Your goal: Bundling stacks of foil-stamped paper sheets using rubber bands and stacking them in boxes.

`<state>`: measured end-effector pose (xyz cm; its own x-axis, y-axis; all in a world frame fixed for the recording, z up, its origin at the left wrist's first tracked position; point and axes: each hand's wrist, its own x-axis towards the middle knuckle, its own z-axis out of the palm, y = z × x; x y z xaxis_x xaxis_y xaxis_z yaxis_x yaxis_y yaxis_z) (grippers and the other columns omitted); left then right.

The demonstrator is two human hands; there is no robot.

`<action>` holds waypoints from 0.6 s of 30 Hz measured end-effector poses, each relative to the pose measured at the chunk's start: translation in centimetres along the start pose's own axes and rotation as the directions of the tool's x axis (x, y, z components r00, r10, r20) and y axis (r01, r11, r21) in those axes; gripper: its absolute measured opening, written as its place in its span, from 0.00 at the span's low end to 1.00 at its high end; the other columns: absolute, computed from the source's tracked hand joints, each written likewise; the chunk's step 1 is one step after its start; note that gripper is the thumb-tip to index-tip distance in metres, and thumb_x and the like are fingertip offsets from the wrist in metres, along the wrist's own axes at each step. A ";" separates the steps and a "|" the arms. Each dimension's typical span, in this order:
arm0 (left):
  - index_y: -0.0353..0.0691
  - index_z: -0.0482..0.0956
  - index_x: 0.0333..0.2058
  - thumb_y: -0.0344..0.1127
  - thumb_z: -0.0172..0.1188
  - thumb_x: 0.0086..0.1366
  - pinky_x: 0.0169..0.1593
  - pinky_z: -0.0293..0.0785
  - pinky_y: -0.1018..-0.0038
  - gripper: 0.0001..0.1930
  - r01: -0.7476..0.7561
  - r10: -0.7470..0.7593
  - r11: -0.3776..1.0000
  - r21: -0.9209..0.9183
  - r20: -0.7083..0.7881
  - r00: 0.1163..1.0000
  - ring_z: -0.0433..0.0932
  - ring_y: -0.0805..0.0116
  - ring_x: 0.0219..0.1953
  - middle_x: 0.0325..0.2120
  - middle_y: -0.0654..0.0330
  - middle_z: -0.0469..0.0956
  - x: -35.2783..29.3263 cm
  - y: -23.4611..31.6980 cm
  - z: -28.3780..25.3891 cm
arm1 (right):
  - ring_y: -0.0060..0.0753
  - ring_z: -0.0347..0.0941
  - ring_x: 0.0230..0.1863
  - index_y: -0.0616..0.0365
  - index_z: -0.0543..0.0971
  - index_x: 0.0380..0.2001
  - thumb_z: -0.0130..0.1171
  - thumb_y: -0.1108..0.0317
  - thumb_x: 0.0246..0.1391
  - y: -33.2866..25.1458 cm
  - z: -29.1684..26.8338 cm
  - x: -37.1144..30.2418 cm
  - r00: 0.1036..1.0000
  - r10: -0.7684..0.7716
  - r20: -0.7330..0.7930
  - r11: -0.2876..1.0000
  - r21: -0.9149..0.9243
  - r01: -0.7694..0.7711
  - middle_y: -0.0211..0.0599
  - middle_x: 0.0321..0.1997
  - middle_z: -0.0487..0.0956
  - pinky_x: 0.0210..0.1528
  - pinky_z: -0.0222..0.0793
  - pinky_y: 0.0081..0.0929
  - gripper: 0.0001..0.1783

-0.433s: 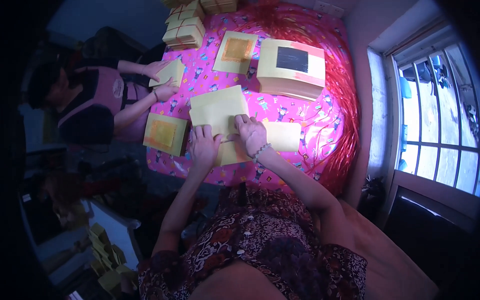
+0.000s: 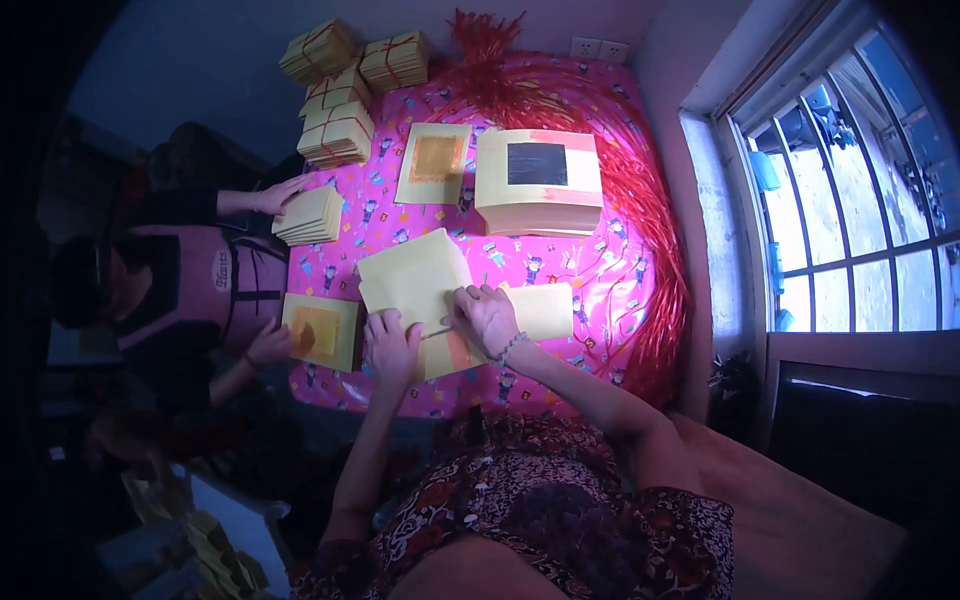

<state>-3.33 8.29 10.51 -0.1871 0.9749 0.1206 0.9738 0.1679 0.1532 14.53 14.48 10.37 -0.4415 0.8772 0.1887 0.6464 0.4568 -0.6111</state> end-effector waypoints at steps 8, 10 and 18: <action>0.41 0.67 0.38 0.48 0.61 0.54 0.41 0.70 0.58 0.21 0.022 -0.021 0.999 -0.030 0.016 1.000 0.69 0.50 0.41 0.36 0.50 0.66 -0.4 0.3 -0.4 | 0.27 0.68 0.23 0.58 0.72 0.24 0.68 0.66 0.43 1.7 0.2 -0.5 0.948 0.224 0.225 0.809 0.500 -0.310 0.34 0.21 0.71 0.29 0.67 0.25 0.13; 0.40 0.67 0.38 0.48 0.62 0.54 0.41 0.70 0.59 0.21 0.013 -0.013 1.000 -0.005 0.006 1.000 0.69 0.51 0.41 0.36 0.51 0.66 -0.4 0.3 -0.1 | 0.30 0.69 0.23 0.58 0.73 0.24 0.67 0.65 0.43 1.7 0.4 -0.6 0.944 0.237 0.232 0.814 0.483 -0.323 0.35 0.22 0.71 0.29 0.68 0.27 0.13; 0.39 0.68 0.39 0.45 0.63 0.53 0.43 0.69 0.60 0.21 -0.005 0.002 0.999 -0.053 -0.053 0.999 0.69 0.50 0.42 0.36 0.50 0.67 1.7 -2.0 2.0 | 0.42 0.74 0.30 0.54 0.75 0.27 0.62 0.55 0.45 -1.2 2.4 4.0 0.990 0.040 0.136 0.999 -0.017 -0.038 0.39 0.26 0.74 0.33 0.70 0.38 0.14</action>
<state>-5.30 9.90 8.43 -0.1913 0.9663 0.1724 0.9667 0.1550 0.2038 10.45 17.11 10.02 -0.4959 0.8664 0.0581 0.6733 0.4259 -0.6044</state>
